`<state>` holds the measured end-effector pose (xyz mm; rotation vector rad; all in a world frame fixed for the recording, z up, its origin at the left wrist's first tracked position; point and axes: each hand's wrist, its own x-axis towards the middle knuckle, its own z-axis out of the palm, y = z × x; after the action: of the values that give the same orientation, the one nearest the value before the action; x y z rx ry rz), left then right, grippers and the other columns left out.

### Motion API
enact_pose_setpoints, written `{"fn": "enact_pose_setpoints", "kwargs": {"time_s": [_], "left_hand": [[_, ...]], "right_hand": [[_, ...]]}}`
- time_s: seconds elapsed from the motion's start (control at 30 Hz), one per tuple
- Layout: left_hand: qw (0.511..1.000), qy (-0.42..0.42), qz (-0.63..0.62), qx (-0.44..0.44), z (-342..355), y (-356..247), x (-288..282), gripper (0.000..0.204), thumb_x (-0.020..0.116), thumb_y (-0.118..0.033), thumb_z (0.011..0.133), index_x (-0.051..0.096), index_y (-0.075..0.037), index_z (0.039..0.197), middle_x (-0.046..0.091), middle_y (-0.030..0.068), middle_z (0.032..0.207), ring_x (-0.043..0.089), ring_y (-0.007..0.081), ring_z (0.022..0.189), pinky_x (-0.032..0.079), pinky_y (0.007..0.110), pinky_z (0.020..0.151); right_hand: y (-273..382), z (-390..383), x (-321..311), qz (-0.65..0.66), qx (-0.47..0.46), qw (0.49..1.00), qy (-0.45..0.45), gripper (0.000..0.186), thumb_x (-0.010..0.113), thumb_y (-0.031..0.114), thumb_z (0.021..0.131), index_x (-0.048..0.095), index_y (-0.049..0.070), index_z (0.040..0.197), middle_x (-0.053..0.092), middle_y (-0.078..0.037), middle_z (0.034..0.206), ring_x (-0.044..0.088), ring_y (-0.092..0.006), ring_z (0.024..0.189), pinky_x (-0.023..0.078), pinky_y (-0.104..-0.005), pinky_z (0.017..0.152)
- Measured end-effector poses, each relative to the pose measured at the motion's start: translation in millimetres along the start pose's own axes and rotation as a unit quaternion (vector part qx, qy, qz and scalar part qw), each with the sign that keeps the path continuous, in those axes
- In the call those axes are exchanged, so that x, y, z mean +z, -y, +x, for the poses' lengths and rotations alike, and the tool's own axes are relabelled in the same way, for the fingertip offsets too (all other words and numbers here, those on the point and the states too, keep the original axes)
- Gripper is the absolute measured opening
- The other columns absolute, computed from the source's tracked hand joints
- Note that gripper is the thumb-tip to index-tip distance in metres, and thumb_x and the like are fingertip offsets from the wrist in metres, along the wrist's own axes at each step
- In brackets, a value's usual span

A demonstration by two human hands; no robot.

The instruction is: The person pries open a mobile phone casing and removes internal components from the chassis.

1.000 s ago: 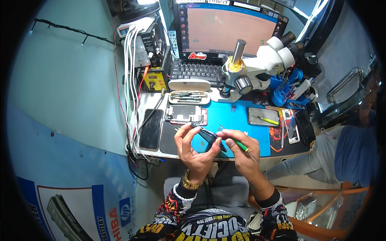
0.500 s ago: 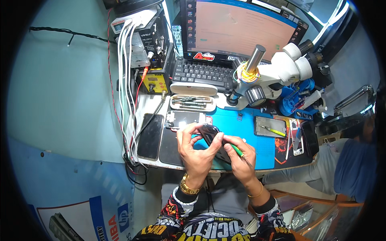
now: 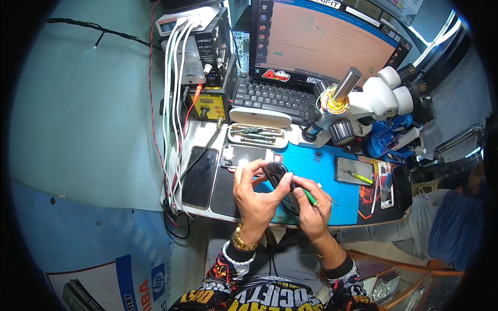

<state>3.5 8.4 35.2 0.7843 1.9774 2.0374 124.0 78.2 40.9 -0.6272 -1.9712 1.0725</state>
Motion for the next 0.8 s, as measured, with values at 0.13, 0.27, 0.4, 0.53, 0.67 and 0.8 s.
{"fn": "enact_pose_setpoints", "kwargs": {"time_s": [0.13,0.27,0.4,0.53,0.67,0.8], "left_hand": [[1.0,0.003,-0.006,0.001,-1.9,1.1,-1.0,0.044,0.089,-0.008,0.079,0.067,-0.003,0.116,0.058,0.0062,0.112,0.065,0.0153,0.1,0.061,0.031,0.082],[1.0,0.002,-0.02,0.019,-2.7,1.8,-0.3,0.044,0.088,-0.007,0.079,0.068,-0.002,0.118,0.058,0.0072,0.116,0.065,0.015,0.101,0.061,0.031,0.082],[0.999,0.01,-0.035,0.028,-6.3,6.6,-2.6,0.044,0.087,-0.006,0.08,0.069,-0.001,0.119,0.058,0.0086,0.119,0.064,0.0155,0.103,0.06,0.031,0.083],[0.998,0.015,-0.044,0.04,-12.3,10.3,-6.2,0.047,0.088,-0.006,0.078,0.066,0.0,0.119,0.057,0.0107,0.124,0.063,0.0174,0.107,0.06,0.032,0.086],[0.99,0.008,0.046,0.13,-26.6,3.6,-5.4,0.055,0.093,-0.012,0.071,0.065,0.0,0.118,0.056,0.0136,0.128,0.063,0.0202,0.109,0.059,0.031,0.087],[0.979,0.007,0.08,0.187,-40.6,-16.0,6.6,0.06,0.096,-0.021,0.067,0.066,-0.005,0.115,0.061,0.0192,0.123,0.063,0.0352,0.111,0.054,0.044,0.094]], "right_hand": [[-0.9,-1.9,1.4,-0.011,-0.013,1.0,-0.008,0.02,0.069,-0.001,0.096,0.072,-0.004,0.116,0.074,-0.019,0.106,0.073,-0.0292,0.094,0.056,-0.0349,0.08],[-2.5,-2.9,3.1,-0.033,-0.036,0.999,-0.018,0.02,0.069,-0.001,0.096,0.071,-0.004,0.116,0.074,-0.019,0.106,0.073,-0.0304,0.094,0.057,-0.0362,0.08],[0.2,-7.4,4.6,-0.043,-0.058,0.997,-0.023,0.022,0.069,-0.001,0.096,0.07,-0.003,0.118,0.074,-0.02,0.106,0.073,-0.0317,0.093,0.057,-0.0369,0.08],[-0.8,-17.4,4.7,-0.052,-0.068,0.996,-0.022,0.023,0.069,0.002,0.097,0.07,-0.002,0.12,0.072,-0.022,0.11,0.072,-0.0339,0.096,0.057,-0.0385,0.082],[3.2,-22.2,-6.9,-0.062,-0.148,0.985,-0.066,0.025,0.07,0.007,0.098,0.069,-0.001,0.121,0.066,-0.022,0.122,0.07,-0.0401,0.104,0.059,-0.0448,0.087],[38.8,-23.9,-43.2,-0.089,-0.23,0.969,-0.022,0.025,0.072,0.002,0.094,0.065,-0.003,0.118,0.069,-0.023,0.116,0.071,-0.0413,0.108,0.059,-0.0479,0.093]]}}
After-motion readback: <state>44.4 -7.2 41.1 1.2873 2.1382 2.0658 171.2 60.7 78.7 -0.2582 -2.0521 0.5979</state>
